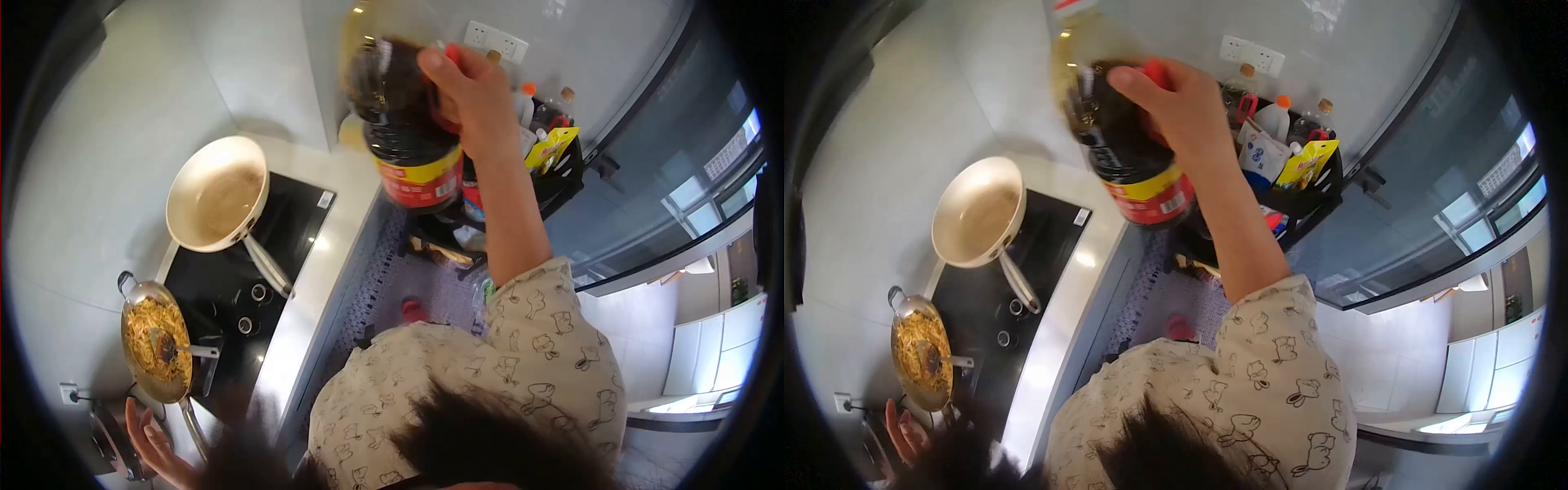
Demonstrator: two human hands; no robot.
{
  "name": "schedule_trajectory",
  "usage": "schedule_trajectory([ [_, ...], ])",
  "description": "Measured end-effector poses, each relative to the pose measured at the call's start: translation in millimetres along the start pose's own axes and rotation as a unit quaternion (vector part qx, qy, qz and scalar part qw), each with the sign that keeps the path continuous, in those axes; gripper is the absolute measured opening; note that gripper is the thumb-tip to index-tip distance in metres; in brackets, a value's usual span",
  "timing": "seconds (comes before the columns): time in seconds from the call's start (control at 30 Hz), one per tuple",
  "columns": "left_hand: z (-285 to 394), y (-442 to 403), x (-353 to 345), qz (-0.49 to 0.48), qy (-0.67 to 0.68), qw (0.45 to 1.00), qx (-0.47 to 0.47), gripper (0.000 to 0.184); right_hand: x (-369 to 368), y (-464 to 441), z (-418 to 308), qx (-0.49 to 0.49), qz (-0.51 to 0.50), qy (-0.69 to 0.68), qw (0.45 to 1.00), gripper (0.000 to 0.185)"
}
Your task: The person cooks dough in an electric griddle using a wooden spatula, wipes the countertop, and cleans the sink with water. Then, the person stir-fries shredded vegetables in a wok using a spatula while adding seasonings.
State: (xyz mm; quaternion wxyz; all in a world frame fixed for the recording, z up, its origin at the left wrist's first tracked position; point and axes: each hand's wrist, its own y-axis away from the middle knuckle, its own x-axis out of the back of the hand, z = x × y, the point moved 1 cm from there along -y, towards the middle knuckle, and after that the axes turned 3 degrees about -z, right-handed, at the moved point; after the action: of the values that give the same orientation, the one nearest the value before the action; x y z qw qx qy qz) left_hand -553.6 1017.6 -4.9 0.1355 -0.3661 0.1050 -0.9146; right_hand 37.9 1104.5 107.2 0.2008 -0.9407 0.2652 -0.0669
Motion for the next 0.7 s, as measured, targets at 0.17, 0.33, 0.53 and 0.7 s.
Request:
schedule_trajectory([
  [0.17, 129, -16, -88, 0.020, -0.040, 0.997, -0.063, 0.072, 106, -44, 53, 0.051, 0.105, 0.061, 0.991, 0.034],
  [0.33, 183, -17, -168, -0.026, -0.002, 0.994, -0.102, 0.074, 165, -89, 124, 0.078, 0.188, 0.053, 0.978, 0.034],
  [0.53, 236, -4, -223, -0.130, 0.055, 0.989, -0.040, 0.077, 184, -127, 214, 0.043, 0.206, 0.020, 0.977, 0.037],
  [0.7, 247, 0, -235, -0.180, 0.084, 0.980, 0.009, 0.073, 193, -133, 301, -0.050, 0.258, 0.094, 0.960, 0.030],
])
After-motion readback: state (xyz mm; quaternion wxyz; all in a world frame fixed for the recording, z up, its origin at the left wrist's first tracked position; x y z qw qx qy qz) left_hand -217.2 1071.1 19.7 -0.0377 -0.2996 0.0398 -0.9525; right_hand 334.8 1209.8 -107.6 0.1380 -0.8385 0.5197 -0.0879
